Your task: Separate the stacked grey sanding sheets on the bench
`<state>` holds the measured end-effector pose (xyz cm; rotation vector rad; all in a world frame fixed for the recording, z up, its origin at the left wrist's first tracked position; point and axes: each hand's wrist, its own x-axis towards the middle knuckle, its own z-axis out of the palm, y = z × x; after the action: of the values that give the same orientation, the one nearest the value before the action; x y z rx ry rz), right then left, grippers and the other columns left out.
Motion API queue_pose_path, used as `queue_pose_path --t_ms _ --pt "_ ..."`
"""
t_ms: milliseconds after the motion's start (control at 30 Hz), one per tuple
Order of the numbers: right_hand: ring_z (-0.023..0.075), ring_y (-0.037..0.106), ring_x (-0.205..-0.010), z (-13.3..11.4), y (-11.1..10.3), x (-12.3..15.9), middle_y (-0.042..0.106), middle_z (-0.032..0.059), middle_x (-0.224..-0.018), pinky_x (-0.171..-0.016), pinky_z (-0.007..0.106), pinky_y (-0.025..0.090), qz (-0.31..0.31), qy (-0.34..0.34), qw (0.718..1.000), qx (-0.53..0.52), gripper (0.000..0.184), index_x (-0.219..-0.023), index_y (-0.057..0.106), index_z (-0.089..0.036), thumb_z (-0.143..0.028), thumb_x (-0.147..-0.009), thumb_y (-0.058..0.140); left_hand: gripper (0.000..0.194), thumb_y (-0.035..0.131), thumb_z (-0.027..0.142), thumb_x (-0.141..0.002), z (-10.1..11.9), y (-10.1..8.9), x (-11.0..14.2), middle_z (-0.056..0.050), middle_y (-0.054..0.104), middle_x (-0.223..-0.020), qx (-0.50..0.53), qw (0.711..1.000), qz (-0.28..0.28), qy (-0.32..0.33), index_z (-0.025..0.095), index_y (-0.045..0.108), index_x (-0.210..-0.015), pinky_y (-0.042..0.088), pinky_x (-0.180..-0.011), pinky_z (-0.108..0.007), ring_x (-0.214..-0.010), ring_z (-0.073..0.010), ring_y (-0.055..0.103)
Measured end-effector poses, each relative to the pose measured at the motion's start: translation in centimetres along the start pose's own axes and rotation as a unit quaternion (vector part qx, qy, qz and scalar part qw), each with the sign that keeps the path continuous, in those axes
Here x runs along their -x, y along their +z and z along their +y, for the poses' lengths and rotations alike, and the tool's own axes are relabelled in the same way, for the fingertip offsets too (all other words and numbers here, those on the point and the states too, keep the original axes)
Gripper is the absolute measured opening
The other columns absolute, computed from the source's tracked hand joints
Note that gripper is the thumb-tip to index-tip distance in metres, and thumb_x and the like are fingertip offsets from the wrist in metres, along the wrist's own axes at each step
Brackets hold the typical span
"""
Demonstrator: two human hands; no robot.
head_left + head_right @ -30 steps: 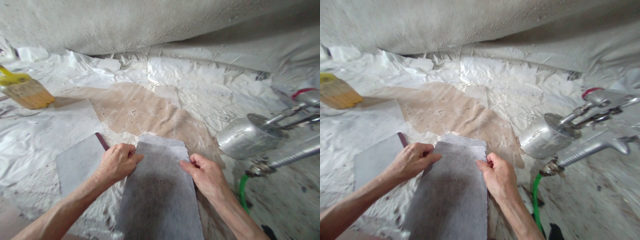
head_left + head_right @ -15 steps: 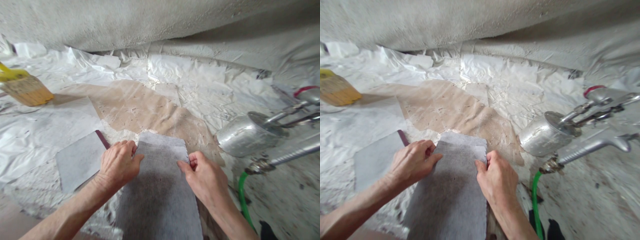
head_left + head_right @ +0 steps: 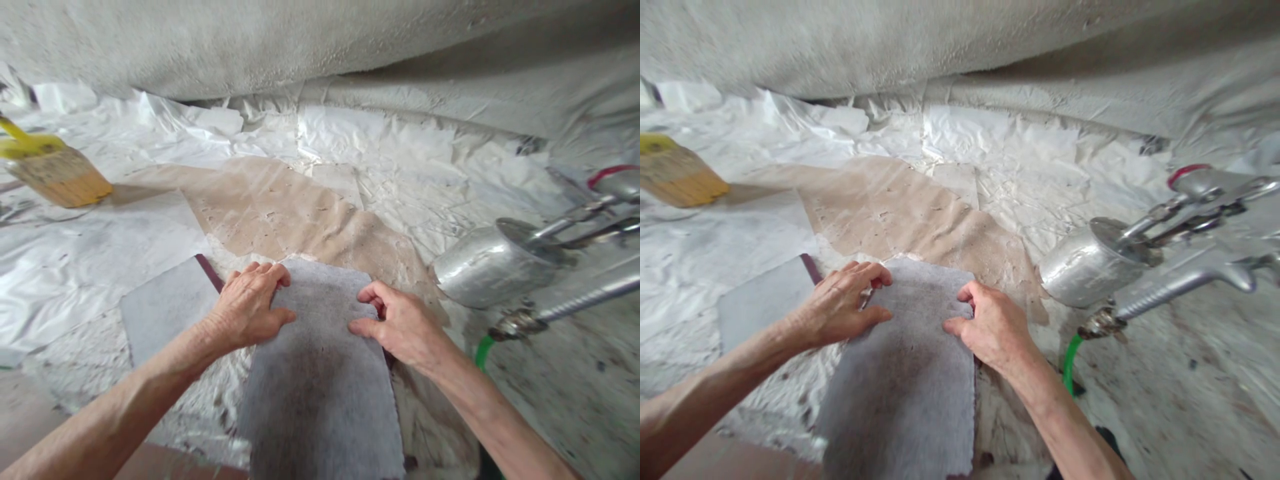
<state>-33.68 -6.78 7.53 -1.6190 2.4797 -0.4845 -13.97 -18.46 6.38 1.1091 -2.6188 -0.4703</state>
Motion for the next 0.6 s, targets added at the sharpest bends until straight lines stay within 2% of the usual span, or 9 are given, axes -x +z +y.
queue_pose_path --t_ms 100,167,267,367,467,600 --pt "0.023 0.053 -0.095 -0.3 -0.2 0.0 0.06 0.0026 -0.095 -0.076 0.032 0.04 0.029 -0.017 0.999 0.017 0.039 -0.095 0.061 -0.021 -0.027 -0.06 0.075 0.029 0.065 0.033 -0.063 0.2 -0.1 -0.6 -0.004 0.056 -0.098 -0.001 1.0 -0.004 0.003 0.023 0.054 -0.088 0.037 -0.083 -0.039 -0.097 -0.0248 0.047" --pt "0.0203 0.052 -0.097 -0.3 -0.2 0.0 0.059 0.0011 -0.1 -0.078 0.029 0.039 0.024 -0.033 0.999 0.015 0.039 -0.097 0.06 -0.021 -0.025 -0.06 0.074 0.027 0.065 0.033 -0.062 0.2 -0.1 -0.8 -0.003 0.055 -0.098 -0.001 1.0 -0.01 0.007 0.023 0.054 -0.085 0.036 -0.083 -0.039 -0.098 -0.0244 0.046" --pt "0.016 0.055 -0.079 -0.2 -0.3 -0.2 0.06 -0.0013 -0.087 -0.066 0.026 0.038 -0.003 -0.008 1.0 0.004 0.036 -0.09 0.059 -0.021 -0.029 -0.059 0.075 0.024 0.064 0.032 -0.061 0.5 -0.2 -0.8 -0.002 0.056 -0.092 -0.001 1.0 -0.02 0.0 0.023 0.051 -0.08 0.035 -0.081 -0.037 -0.097 -0.0242 0.047" --pt "0.0136 0.051 -0.063 -0.3 -0.3 -0.3 0.056 -0.0043 -0.068 -0.054 0.025 0.032 -0.017 0.033 0.999 0.001 0.028 -0.076 0.057 -0.022 -0.033 -0.058 0.075 0.025 0.062 0.032 -0.061 0.9 -0.3 -0.7 -0.002 0.056 -0.085 -0.001 0.999 -0.024 -0.029 0.023 0.048 -0.08 0.035 -0.074 -0.035 -0.089 -0.0236 0.05" --pt "0.013 0.047 -0.057 -0.6 -0.2 0.3 0.052 -0.0047 -0.06 -0.051 0.025 0.028 -0.012 0.078 0.997 0.002 0.025 -0.066 0.052 -0.021 -0.035 -0.059 0.072 0.028 0.061 0.036 -0.062 1.1 -0.3 -0.2 -0.001 0.055 -0.074 0.003 0.996 -0.02 -0.084 0.023 0.046 -0.082 0.033 -0.063 -0.032 -0.072 -0.021 0.052" --pt "0.0135 0.044 -0.053 -0.7 0.0 1.5 0.049 -0.0037 -0.054 -0.049 0.026 0.025 -0.008 0.136 0.991 -0.015 0.029 -0.06 0.048 -0.021 -0.042 -0.065 0.066 0.031 0.055 0.048 -0.068 1.1 -0.1 1.3 0.001 0.048 -0.058 0.021 0.989 -0.017 -0.144 0.022 0.041 -0.062 0.03 -0.056 -0.03 -0.059 -0.0168 0.045"
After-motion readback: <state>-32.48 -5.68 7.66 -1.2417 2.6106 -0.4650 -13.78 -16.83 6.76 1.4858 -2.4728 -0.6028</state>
